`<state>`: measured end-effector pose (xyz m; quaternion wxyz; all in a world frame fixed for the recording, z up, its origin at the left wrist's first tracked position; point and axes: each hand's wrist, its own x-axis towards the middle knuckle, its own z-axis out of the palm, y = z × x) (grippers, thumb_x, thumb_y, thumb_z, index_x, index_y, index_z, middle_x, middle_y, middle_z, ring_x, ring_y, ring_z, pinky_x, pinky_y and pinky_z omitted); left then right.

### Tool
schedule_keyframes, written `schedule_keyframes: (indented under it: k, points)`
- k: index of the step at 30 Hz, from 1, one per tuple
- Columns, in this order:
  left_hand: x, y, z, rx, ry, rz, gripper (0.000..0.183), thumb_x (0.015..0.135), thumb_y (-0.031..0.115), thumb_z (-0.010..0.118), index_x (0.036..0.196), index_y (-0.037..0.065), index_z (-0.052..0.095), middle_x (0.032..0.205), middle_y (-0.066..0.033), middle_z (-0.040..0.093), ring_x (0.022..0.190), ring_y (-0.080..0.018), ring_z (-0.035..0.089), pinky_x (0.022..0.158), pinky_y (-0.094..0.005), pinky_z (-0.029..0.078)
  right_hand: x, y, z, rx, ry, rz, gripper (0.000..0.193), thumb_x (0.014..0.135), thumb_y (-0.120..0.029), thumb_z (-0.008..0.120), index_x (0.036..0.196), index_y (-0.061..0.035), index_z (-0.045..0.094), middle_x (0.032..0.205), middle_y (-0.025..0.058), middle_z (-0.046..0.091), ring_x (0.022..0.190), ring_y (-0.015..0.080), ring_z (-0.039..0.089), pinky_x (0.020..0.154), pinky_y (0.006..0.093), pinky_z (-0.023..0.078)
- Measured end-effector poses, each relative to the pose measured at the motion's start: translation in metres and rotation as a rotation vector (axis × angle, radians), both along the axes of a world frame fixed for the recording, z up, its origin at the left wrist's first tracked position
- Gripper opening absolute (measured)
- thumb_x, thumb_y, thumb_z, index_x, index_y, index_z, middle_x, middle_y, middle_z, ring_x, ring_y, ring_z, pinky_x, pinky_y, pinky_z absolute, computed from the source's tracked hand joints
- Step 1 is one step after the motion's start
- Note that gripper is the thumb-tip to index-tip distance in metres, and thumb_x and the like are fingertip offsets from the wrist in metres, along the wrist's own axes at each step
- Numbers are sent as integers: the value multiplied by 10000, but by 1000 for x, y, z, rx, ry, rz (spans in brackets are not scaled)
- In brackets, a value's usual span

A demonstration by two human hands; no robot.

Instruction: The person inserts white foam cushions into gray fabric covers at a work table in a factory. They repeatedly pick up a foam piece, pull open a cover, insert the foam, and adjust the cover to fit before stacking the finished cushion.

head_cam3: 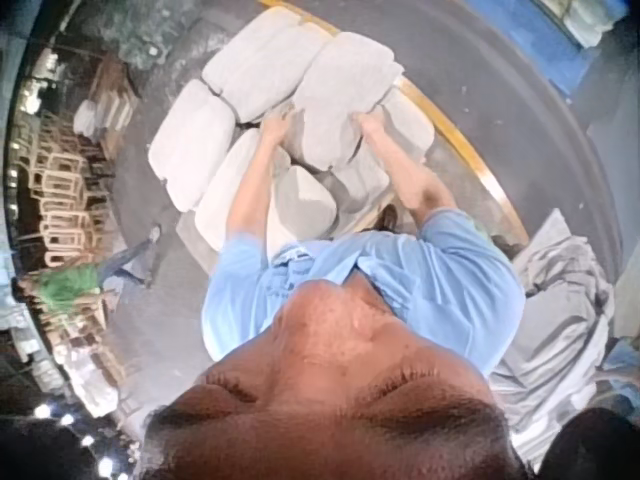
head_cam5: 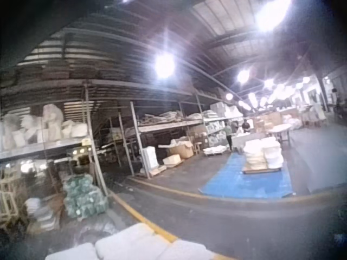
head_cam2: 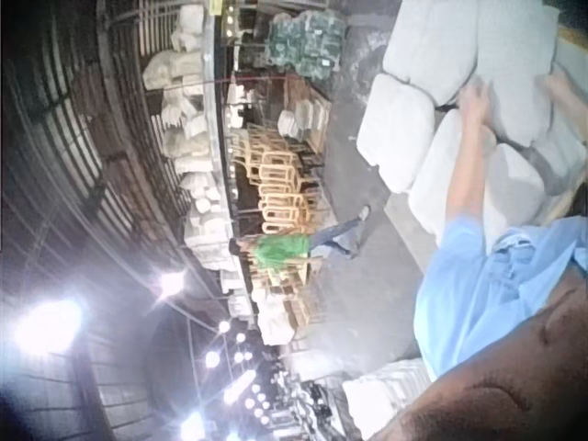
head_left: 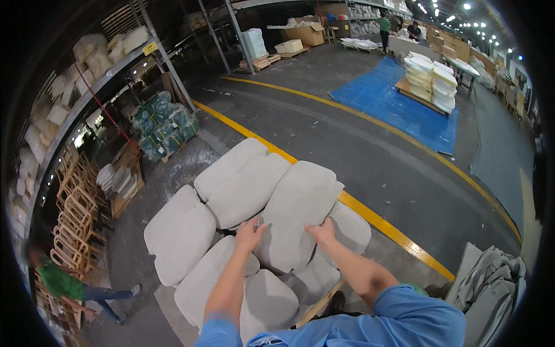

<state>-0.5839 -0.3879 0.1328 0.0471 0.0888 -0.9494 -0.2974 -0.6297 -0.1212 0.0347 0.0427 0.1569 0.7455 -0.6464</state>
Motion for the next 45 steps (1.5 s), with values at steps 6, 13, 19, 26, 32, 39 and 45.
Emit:
schedule_keyframes:
  k: [6,13,19,26,32,39,45]
  points:
    - [170,-74,-9,-173,103,449,650,908,478,736,1489,225,590,1591,-198,434,1461,-428,389,1196,-603,269,42,-26,34,-131,-446,455,676,832,-315,863,1346,-5,554,1215,185,694,943,320,741,707,430,636]
    - [157,-59,-13,-144,-69,225,743,895,573,710,1550,272,527,1728,-185,189,1571,-515,106,1225,-699,80,81,-83,9,-643,-486,302,401,911,-194,788,1216,18,634,1041,150,719,807,287,722,667,431,617]
    - [134,-43,-19,-309,-19,103,566,906,535,702,1382,231,662,1710,-155,250,1561,-534,112,1212,-725,77,72,-83,7,-603,-581,389,249,922,-128,769,1118,-13,668,869,116,700,623,228,656,583,393,597]
    - [128,-20,-40,-381,16,9,456,915,445,656,1330,260,694,1676,-124,319,1558,-540,99,1214,-729,68,36,-82,-4,-531,-609,274,218,882,-15,773,1028,30,617,797,102,615,566,242,603,516,438,559]
    - [128,-26,-36,-434,46,9,547,923,483,619,1442,309,623,1684,-90,311,1565,-515,104,1225,-712,57,55,-103,-1,-640,-429,70,281,884,-16,767,1096,12,584,863,118,642,662,273,646,562,468,568]
    - [129,-18,-41,-497,66,-4,531,927,523,612,1412,309,653,1673,-82,353,1547,-514,160,1226,-686,130,148,-30,20,-340,-159,104,385,989,-179,699,1332,-49,580,1080,115,680,852,202,701,716,391,586]
    - [131,-32,-24,80,474,-94,365,994,172,633,1283,-48,671,1359,-232,648,1263,-357,616,1177,-463,382,328,118,-9,-61,-35,-128,390,986,-238,682,1330,-64,624,959,91,711,803,180,698,711,358,572]
